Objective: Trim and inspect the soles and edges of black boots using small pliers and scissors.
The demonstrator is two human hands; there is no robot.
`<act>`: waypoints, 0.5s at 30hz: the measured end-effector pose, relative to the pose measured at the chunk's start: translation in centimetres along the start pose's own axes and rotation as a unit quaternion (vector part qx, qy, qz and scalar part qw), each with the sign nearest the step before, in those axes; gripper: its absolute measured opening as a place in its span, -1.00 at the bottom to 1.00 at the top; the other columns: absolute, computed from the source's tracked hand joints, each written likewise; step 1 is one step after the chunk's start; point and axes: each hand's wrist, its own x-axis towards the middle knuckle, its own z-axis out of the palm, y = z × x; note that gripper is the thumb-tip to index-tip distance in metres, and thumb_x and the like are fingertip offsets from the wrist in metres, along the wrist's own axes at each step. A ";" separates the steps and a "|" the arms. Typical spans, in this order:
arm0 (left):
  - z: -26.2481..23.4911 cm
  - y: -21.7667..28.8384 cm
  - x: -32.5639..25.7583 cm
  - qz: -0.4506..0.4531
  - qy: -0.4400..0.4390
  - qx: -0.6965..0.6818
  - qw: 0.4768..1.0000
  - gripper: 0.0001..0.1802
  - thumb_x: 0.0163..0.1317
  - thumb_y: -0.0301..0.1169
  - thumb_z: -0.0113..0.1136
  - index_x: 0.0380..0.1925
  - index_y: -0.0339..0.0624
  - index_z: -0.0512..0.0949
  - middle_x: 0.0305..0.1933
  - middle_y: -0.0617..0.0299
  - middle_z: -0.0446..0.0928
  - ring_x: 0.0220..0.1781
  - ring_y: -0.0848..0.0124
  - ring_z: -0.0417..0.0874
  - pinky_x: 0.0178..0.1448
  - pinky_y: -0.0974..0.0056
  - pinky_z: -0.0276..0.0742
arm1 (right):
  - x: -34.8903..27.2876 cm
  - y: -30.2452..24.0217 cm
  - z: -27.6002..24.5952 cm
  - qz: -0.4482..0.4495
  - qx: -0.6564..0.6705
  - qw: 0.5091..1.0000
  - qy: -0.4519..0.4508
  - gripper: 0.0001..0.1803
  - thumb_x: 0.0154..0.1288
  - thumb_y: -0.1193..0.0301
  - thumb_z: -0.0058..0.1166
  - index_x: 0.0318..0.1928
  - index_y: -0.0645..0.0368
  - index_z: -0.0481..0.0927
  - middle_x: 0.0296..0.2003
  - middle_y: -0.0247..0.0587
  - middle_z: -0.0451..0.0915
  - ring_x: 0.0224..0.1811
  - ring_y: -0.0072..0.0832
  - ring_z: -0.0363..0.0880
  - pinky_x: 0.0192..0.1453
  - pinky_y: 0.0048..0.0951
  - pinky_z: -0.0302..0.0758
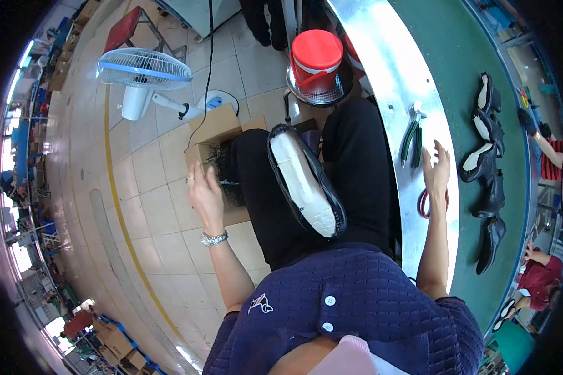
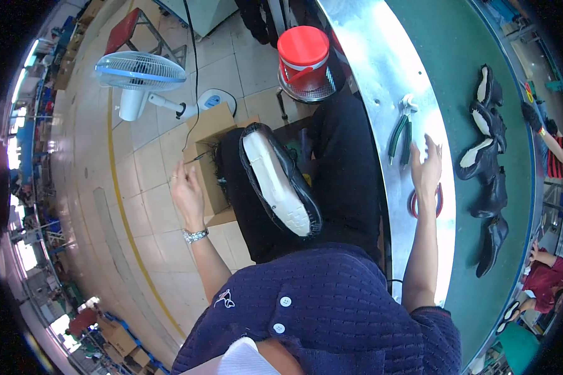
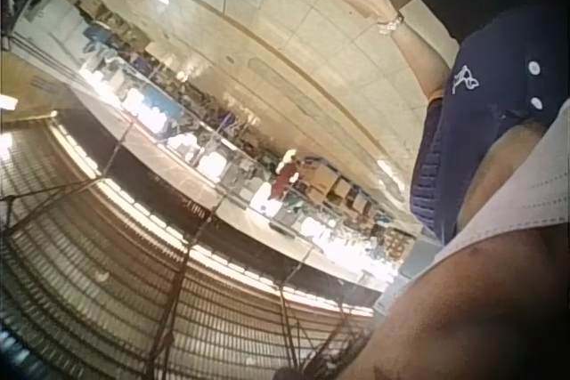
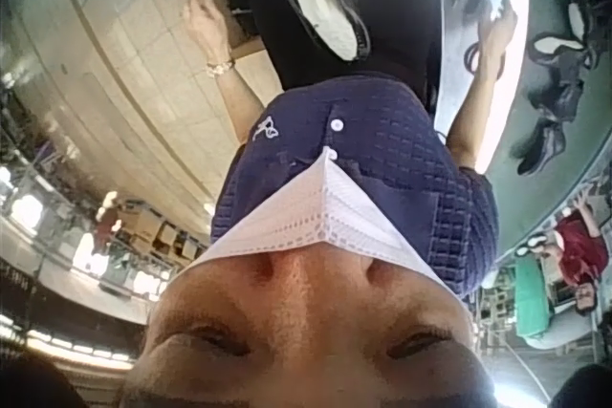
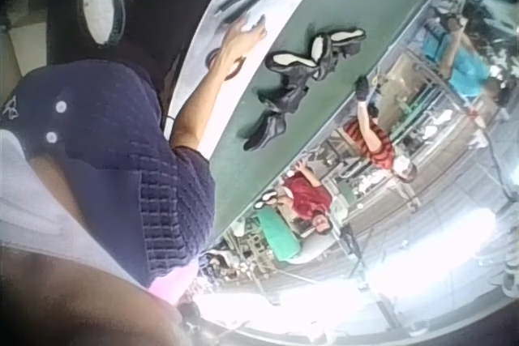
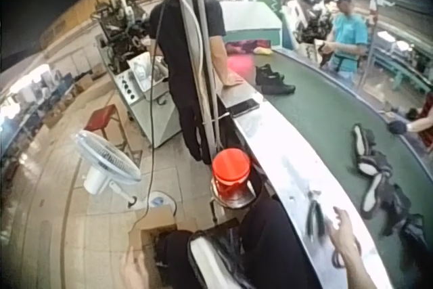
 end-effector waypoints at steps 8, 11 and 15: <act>-1.0 11.0 -1.2 0.229 -0.061 -0.154 0.959 -0.53 0.31 -0.30 0.15 0.17 -0.28 0.48 0.24 0.03 0.49 0.29 0.10 0.47 0.34 0.07 0.35 | 3.7 -3.6 4.3 -0.012 -0.150 0.989 -0.007 -0.27 0.23 0.03 0.15 0.26 0.28 0.39 0.01 0.20 0.48 0.05 0.06 0.50 0.10 -0.09 0.46; -0.2 15.3 -0.1 0.389 -0.121 -0.174 0.896 -0.54 0.30 -0.27 0.15 0.14 -0.26 0.51 0.22 0.10 0.51 0.36 0.11 0.39 0.41 0.05 0.26 | 3.9 -3.7 4.7 0.015 -0.108 0.993 -0.035 -0.40 0.25 0.25 0.12 0.24 0.29 0.40 0.03 0.22 0.48 0.05 -0.01 0.52 0.15 -0.09 0.44; 3.2 19.0 1.5 0.410 -0.114 -0.216 0.879 -0.56 0.26 -0.24 0.20 0.03 -0.33 0.54 0.02 -0.02 0.57 0.18 0.06 0.51 0.32 0.06 0.34 | 4.6 -0.2 4.5 0.011 0.051 0.994 -0.096 -0.50 0.27 0.34 -0.02 0.19 0.30 0.46 -0.11 0.21 0.55 0.04 -0.15 0.56 0.10 -0.15 0.47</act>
